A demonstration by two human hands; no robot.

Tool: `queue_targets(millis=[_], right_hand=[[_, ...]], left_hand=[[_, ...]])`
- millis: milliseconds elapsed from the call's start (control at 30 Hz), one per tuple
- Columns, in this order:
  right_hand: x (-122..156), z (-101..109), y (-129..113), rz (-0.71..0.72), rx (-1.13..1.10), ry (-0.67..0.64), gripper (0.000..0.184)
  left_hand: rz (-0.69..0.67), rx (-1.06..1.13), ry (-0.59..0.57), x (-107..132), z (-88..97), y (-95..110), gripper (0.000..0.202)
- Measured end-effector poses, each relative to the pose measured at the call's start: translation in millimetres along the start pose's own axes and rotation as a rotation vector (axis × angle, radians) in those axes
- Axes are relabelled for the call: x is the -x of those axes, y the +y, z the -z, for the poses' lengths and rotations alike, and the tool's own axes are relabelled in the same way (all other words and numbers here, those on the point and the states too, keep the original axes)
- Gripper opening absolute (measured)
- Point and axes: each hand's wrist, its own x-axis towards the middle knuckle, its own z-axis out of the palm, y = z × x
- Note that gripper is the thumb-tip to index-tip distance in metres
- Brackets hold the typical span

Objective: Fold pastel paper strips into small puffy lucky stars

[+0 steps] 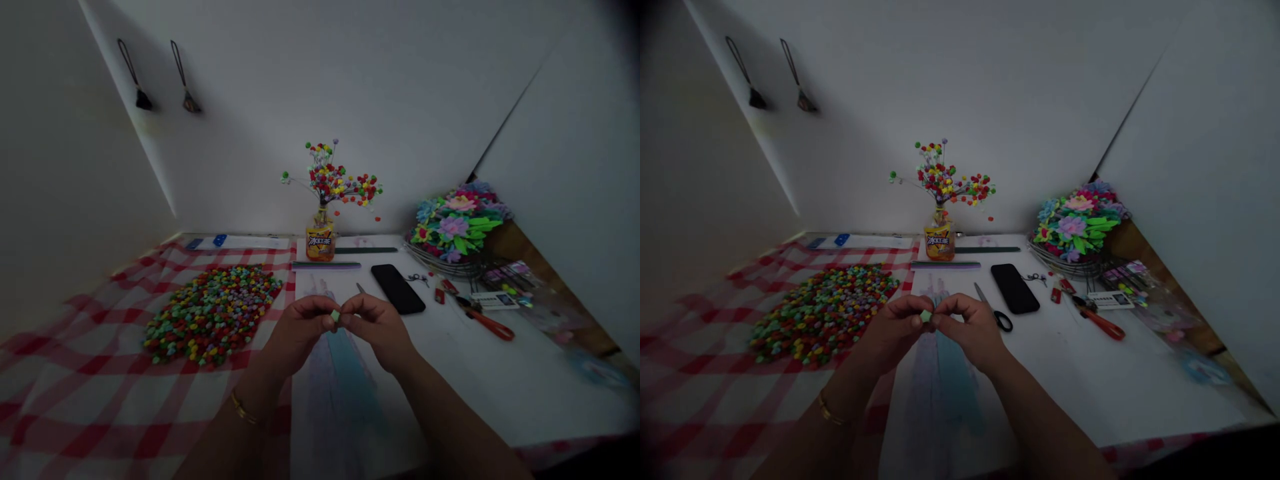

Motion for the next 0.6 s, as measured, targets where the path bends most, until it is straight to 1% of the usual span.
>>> queue_targets(millis=[167, 300, 467, 600], right_hand=[[-0.1, -2.4, -2.8, -0.066, -0.131, -0.048, 0.009], [-1.0, -1.3, -3.9, -0.103, -0.18, -0.072, 0.009], [-1.0, -0.9, -3.8, -0.102, -0.15, -0.088, 0.012], [-0.9, -2.5, -1.5, -0.084, -0.082, -0.04, 0.016]], left_hand=[[-0.032, -0.024, -0.002, -0.5, -0.3, 0.6, 0.016], [-0.066, -0.047, -0.008, -0.7, -0.3, 0.8, 0.014], [-0.062, -0.115, 0.009, -0.3, -0.9, 2.6, 0.013], [-0.049, -0.145, 0.021, -0.5, -0.6, 3.2, 0.015]])
